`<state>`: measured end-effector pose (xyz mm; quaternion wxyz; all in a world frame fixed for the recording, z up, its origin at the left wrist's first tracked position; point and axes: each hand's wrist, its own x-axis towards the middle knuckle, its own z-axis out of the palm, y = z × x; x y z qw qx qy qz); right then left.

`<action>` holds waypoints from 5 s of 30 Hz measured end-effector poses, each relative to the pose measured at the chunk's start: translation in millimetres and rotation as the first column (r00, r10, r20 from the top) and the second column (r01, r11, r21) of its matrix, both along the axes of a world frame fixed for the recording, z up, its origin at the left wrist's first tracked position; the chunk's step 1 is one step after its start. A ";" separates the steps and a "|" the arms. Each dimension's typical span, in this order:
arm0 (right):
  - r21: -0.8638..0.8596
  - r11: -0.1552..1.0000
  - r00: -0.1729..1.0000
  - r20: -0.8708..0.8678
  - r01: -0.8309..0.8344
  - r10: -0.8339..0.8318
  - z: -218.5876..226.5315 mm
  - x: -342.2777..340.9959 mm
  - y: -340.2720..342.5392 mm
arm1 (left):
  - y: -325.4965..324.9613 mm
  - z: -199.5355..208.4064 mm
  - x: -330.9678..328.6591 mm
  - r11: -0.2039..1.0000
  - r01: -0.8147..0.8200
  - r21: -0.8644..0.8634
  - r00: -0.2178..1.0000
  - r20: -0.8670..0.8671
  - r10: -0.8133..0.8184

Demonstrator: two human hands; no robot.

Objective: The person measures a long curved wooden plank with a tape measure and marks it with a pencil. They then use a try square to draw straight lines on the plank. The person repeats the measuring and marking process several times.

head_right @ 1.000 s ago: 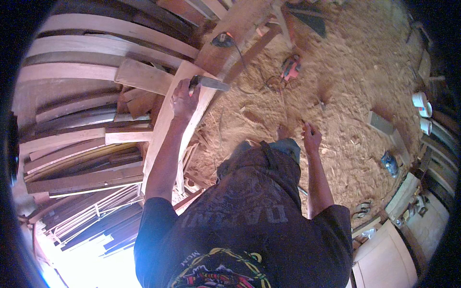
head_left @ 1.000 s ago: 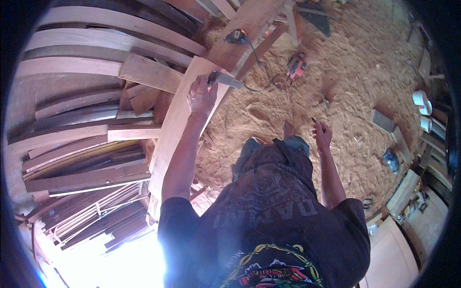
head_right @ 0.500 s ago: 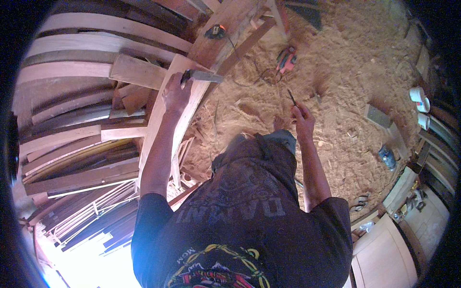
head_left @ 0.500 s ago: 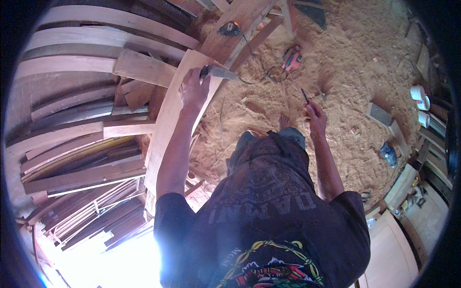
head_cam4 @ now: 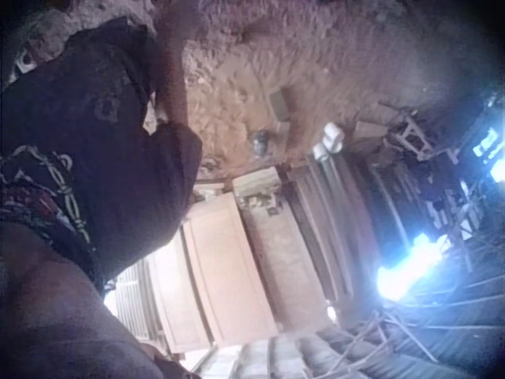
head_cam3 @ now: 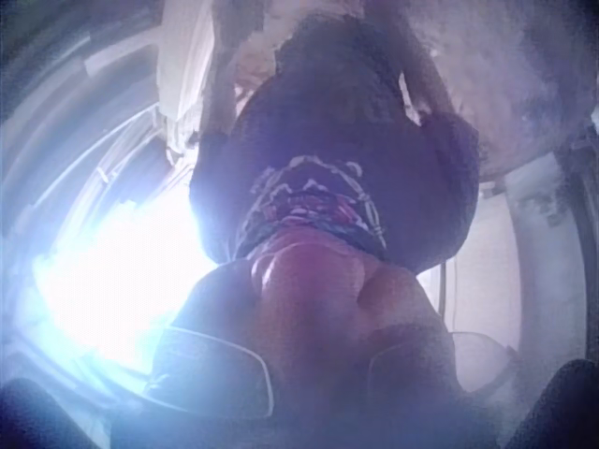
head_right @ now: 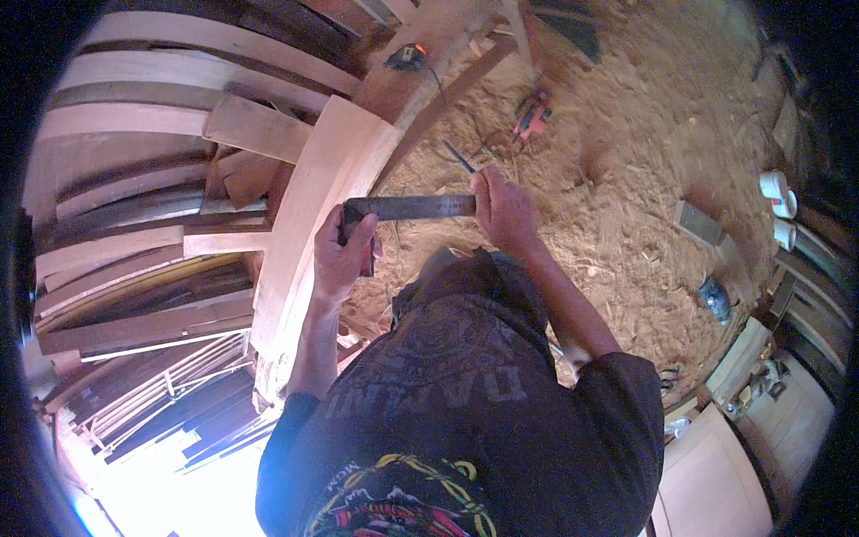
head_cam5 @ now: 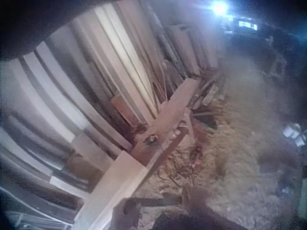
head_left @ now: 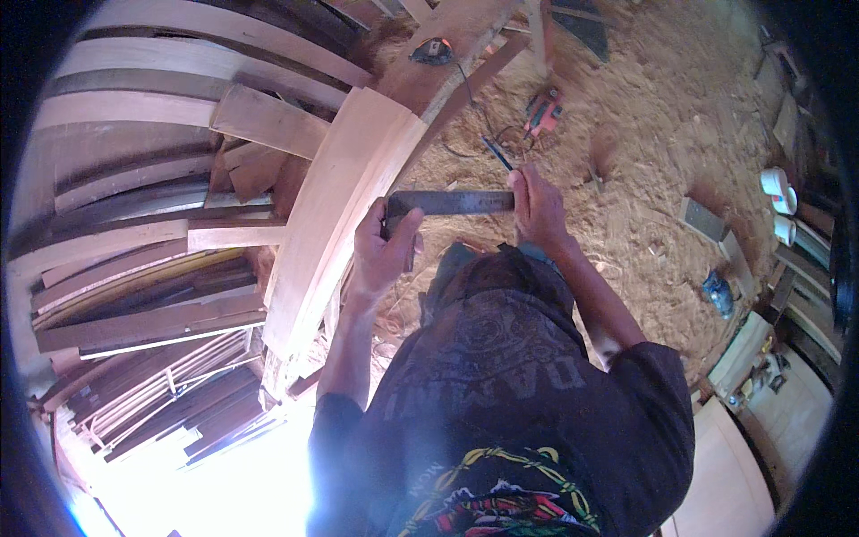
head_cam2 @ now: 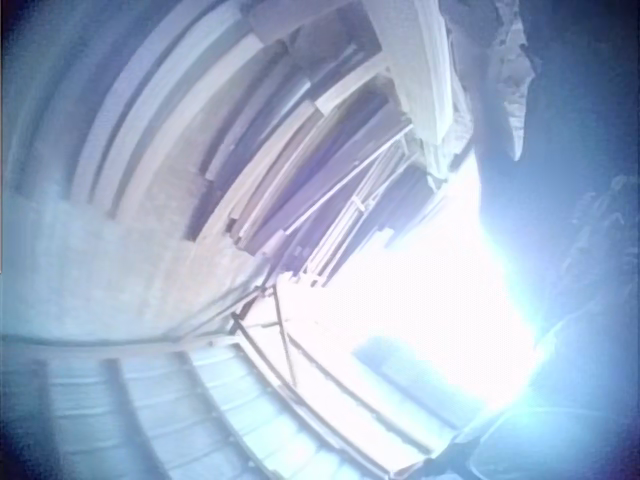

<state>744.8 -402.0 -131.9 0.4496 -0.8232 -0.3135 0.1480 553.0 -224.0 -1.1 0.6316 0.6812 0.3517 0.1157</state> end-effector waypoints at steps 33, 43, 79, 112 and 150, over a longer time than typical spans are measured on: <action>0.307 0.829 0.352 -0.925 0.467 0.144 -2.3 -31.5 198.3 | 32.1 -45.7 -176.5 0.920 -0.211 0.331 0.889 -0.326 0.321; 0.202 0.860 0.759 -0.590 0.469 -0.275 -84.3 21.5 7.8 | 117.3 2.3 -28.8 0.715 0.227 0.661 0.953 -0.302 -0.023; 0.199 0.918 0.927 -0.231 0.343 -0.297 -7.4 -87.2 -93.5 | -85.5 -139.8 62.7 0.804 0.363 -0.470 0.906 -0.023 -0.422; -0.449 -0.012 -0.248 -0.472 0.893 -0.846 -119.4 -546.0 -361.2 | -509.4 -147.0 -10.8 0.075 0.821 -0.567 0.055 -0.052 -0.997; -0.062 -0.844 -0.838 -0.180 0.533 -0.516 -60.4 -471.0 -471.4 | -849.0 -174.3 81.1 -0.257 0.769 -0.585 -0.433 -0.182 -0.883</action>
